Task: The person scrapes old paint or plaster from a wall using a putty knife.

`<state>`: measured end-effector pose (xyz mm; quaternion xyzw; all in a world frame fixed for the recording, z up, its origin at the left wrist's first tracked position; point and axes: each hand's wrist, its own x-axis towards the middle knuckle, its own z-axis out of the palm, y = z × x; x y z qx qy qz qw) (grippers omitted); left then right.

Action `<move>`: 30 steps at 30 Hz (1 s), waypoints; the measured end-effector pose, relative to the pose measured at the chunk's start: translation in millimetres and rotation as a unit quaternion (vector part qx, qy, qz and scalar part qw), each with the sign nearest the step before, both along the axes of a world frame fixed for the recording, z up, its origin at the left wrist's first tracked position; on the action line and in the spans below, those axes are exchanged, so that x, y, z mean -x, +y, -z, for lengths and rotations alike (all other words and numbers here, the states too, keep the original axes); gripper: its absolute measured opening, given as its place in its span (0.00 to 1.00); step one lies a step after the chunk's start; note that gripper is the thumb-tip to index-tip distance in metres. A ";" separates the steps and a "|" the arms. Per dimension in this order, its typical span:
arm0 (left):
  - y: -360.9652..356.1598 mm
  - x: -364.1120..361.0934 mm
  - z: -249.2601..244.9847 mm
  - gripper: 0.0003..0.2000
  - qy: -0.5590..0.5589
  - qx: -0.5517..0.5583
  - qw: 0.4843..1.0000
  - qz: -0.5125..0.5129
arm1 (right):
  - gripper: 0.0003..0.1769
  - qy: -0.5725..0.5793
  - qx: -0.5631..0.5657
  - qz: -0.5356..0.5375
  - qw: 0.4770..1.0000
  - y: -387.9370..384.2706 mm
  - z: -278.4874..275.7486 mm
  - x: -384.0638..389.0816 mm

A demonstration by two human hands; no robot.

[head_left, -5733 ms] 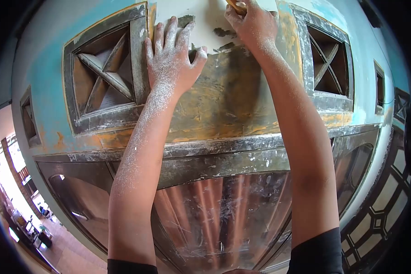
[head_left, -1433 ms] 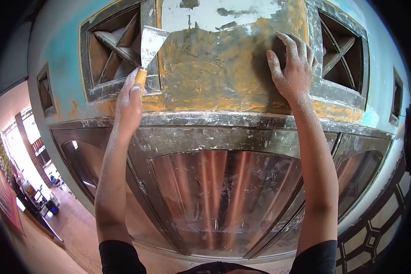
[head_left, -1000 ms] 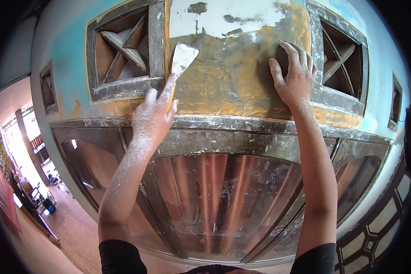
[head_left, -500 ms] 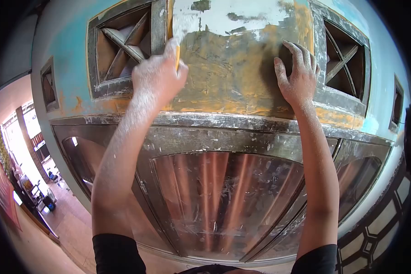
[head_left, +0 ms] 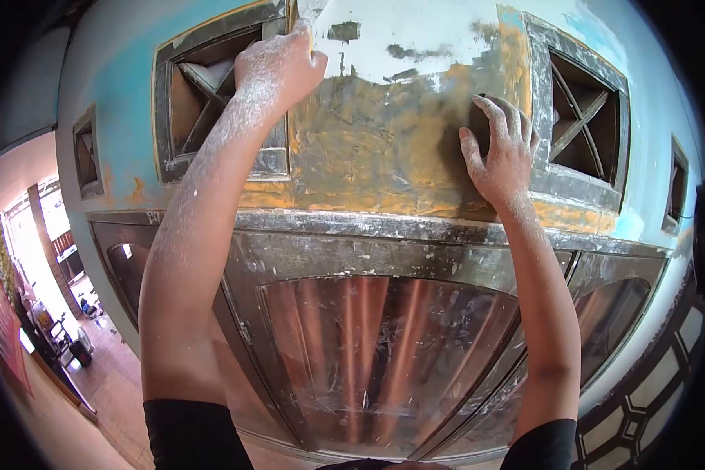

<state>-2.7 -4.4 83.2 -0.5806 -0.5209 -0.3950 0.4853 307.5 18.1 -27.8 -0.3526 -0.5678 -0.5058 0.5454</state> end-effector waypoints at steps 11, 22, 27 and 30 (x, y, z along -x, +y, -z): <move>-14.3 0.7 -119.9 0.32 -0.040 0.030 0.997 0.064 | 0.29 0.012 -0.012 0.048 0.999 7.6 -78.3 -7.5; -11.0 -11.5 -162.3 0.28 -0.035 0.000 0.999 0.024 | 0.29 -0.025 0.038 0.057 0.997 3.4 -53.8 -14.8; -10.0 -21.8 -172.6 0.29 -0.023 -0.014 0.999 0.038 | 0.30 -0.032 0.041 0.043 0.998 -2.6 -49.7 -10.7; -17.5 -32.3 -192.8 0.29 -0.066 0.022 0.997 0.019 | 0.30 -0.032 0.041 0.042 0.998 -2.4 -48.8 -12.5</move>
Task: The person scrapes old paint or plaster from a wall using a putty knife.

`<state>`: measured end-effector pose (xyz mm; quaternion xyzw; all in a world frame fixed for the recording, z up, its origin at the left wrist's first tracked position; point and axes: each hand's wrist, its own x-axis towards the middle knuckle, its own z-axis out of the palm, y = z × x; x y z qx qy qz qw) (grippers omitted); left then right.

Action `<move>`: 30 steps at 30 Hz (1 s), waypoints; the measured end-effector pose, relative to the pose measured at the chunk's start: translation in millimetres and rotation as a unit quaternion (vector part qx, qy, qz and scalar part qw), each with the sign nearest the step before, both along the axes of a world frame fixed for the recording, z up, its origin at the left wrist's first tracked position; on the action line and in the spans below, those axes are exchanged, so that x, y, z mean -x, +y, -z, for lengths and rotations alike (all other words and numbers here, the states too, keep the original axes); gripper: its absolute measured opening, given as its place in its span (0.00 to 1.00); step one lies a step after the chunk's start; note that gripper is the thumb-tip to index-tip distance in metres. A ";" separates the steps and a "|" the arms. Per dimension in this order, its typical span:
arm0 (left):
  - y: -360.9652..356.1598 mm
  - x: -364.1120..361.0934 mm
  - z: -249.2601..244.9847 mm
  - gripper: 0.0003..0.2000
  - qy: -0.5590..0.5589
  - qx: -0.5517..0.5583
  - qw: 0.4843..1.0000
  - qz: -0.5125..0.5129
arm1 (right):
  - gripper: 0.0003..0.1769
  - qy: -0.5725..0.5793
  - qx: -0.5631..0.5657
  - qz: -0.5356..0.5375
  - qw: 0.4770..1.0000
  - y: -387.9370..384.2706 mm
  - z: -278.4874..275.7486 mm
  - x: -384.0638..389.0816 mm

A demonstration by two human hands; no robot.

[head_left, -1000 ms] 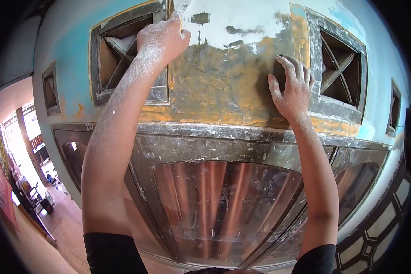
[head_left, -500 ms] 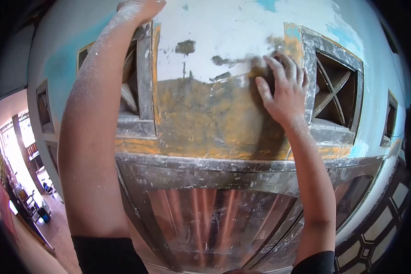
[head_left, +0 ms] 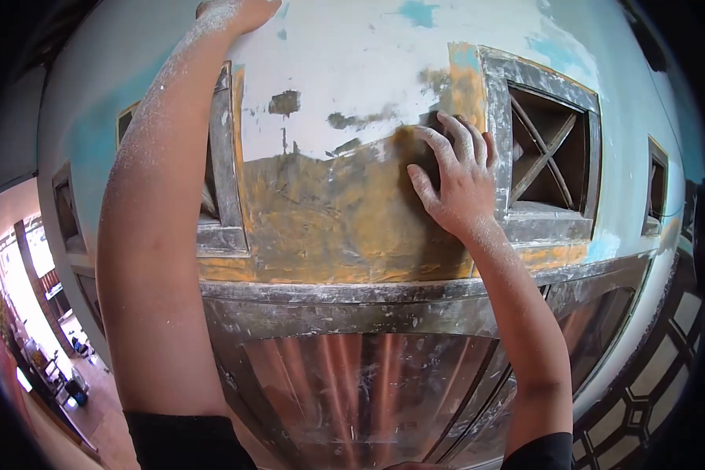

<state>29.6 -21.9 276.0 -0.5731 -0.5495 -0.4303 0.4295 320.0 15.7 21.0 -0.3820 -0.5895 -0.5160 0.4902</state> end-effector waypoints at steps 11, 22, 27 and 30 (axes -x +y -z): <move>11.4 -22.0 -1.2 0.29 0.081 -0.091 0.992 0.034 | 0.31 -0.004 0.000 -0.010 1.000 1.1 8.1 -3.1; 11.4 -60.2 -23.0 0.28 0.069 -0.051 0.996 0.015 | 0.30 0.015 -0.014 -0.035 0.999 2.8 9.5 -4.5; 33.9 -83.4 -28.5 0.27 0.028 -0.068 0.997 0.024 | 0.30 0.012 -0.008 -0.038 0.999 1.6 9.9 -5.7; 18.6 -82.0 -23.0 0.27 0.049 -0.033 0.998 0.011 | 0.30 0.014 -0.003 -0.025 1.000 2.7 13.4 -4.8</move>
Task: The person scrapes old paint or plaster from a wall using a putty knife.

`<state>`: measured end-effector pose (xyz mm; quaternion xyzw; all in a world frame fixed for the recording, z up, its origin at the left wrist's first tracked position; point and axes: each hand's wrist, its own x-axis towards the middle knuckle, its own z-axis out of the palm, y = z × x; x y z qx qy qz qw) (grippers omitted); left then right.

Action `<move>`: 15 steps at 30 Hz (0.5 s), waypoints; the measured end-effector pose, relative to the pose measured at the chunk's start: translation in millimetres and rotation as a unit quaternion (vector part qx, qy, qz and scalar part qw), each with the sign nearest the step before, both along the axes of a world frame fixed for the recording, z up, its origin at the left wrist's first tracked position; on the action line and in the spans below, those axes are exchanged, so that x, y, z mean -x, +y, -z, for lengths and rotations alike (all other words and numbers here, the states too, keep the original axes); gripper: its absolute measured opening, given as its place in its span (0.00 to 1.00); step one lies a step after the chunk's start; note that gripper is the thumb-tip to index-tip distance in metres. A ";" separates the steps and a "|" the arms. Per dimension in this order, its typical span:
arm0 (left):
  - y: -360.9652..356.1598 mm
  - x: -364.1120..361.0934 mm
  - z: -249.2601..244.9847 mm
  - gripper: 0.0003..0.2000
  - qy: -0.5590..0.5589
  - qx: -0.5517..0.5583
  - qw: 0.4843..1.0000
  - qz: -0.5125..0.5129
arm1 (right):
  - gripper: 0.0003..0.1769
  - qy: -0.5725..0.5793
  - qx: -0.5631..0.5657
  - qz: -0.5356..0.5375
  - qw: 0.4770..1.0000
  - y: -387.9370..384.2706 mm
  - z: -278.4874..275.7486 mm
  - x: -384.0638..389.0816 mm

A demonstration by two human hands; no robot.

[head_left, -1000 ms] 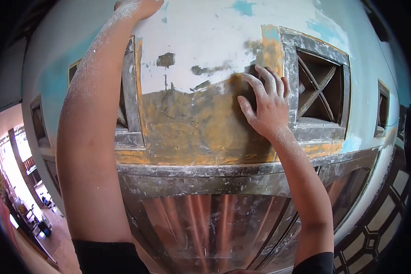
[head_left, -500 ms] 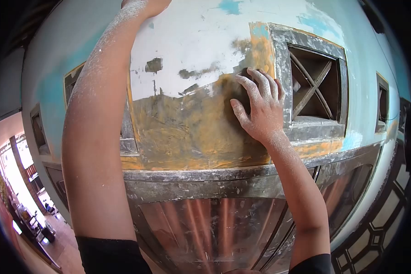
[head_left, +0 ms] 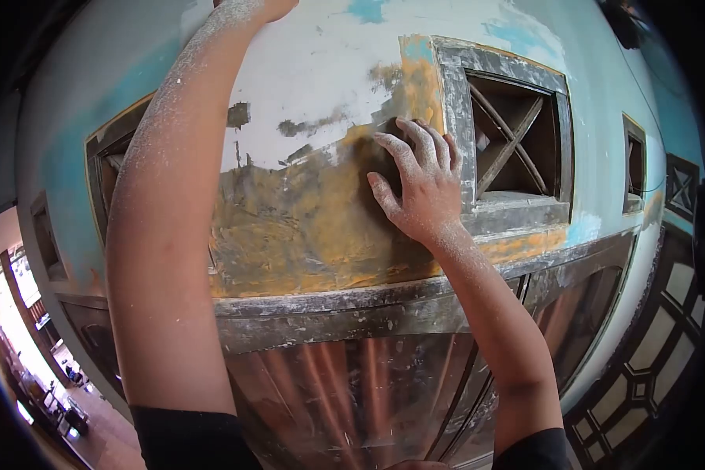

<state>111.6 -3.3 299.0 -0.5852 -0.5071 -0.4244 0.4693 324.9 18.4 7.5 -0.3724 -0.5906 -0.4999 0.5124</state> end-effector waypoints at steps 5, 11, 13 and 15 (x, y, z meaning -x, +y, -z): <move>1.2 -10.3 -5.4 0.27 -0.010 -0.009 1.000 0.010 | 0.30 -0.017 0.018 0.016 1.000 -3.4 1.1 1.6; -13.3 4.7 53.8 0.27 0.024 -0.001 0.999 0.026 | 0.27 -0.007 -0.001 -0.015 1.000 -4.5 7.0 -4.1; -20.6 25.3 80.5 0.28 0.047 0.001 0.999 0.029 | 0.27 -0.004 -0.007 -0.015 1.000 -2.4 7.8 -3.4; -36.3 43.8 123.5 0.28 0.064 -0.001 0.997 0.046 | 0.27 -0.005 -0.025 0.001 1.000 1.3 8.8 -3.7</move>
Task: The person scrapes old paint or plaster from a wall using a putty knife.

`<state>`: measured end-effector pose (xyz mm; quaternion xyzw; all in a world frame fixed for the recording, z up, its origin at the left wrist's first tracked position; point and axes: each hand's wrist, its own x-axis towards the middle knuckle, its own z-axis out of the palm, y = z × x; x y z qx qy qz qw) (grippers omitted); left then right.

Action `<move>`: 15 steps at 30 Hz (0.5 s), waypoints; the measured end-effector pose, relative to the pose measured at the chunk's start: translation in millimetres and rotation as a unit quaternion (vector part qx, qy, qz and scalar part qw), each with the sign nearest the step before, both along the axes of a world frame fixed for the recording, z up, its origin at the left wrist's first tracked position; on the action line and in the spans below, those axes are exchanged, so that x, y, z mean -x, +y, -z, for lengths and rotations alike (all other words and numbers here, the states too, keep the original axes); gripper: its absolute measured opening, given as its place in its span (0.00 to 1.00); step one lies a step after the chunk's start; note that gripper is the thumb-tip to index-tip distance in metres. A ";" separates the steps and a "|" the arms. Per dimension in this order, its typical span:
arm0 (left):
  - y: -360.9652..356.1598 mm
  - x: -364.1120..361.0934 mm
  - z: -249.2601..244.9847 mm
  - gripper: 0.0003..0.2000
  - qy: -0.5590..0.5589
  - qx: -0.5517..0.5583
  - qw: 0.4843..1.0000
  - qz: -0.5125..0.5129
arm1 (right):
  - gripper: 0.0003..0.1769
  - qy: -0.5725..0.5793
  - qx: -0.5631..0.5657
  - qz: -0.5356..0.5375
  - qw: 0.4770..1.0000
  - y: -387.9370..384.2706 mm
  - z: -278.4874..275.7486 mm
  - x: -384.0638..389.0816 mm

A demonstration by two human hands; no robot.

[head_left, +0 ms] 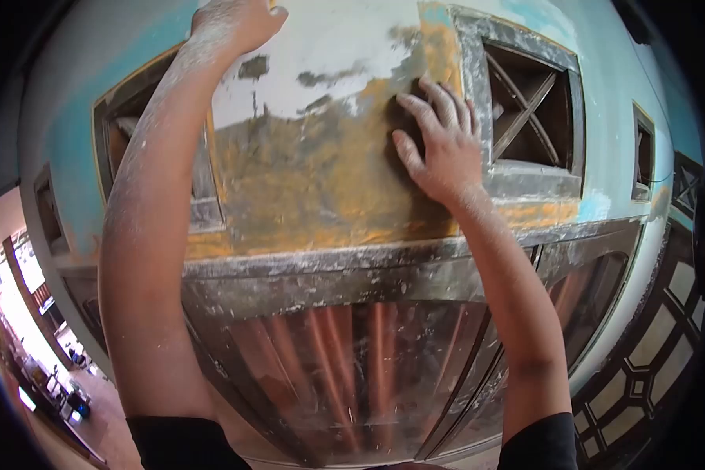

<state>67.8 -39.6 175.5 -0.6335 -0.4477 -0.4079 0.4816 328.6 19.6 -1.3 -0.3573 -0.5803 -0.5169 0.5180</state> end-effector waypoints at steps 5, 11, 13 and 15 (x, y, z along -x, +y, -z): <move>36.8 57.9 78.6 0.30 -0.005 0.033 0.997 -0.067 | 0.27 0.006 -0.025 0.046 0.999 9.2 7.7 -0.9; 18.9 66.5 211.1 0.36 -0.042 0.109 0.993 -0.024 | 0.28 0.001 -0.026 0.058 0.998 11.2 7.9 -2.6; 18.9 65.7 237.6 0.38 -0.066 0.150 0.986 0.002 | 0.28 0.004 -0.028 0.057 0.998 12.2 9.6 -2.3; 26.2 68.9 247.1 0.39 -0.056 0.147 0.987 -0.012 | 0.28 0.006 -0.026 0.056 0.998 11.9 9.4 -2.2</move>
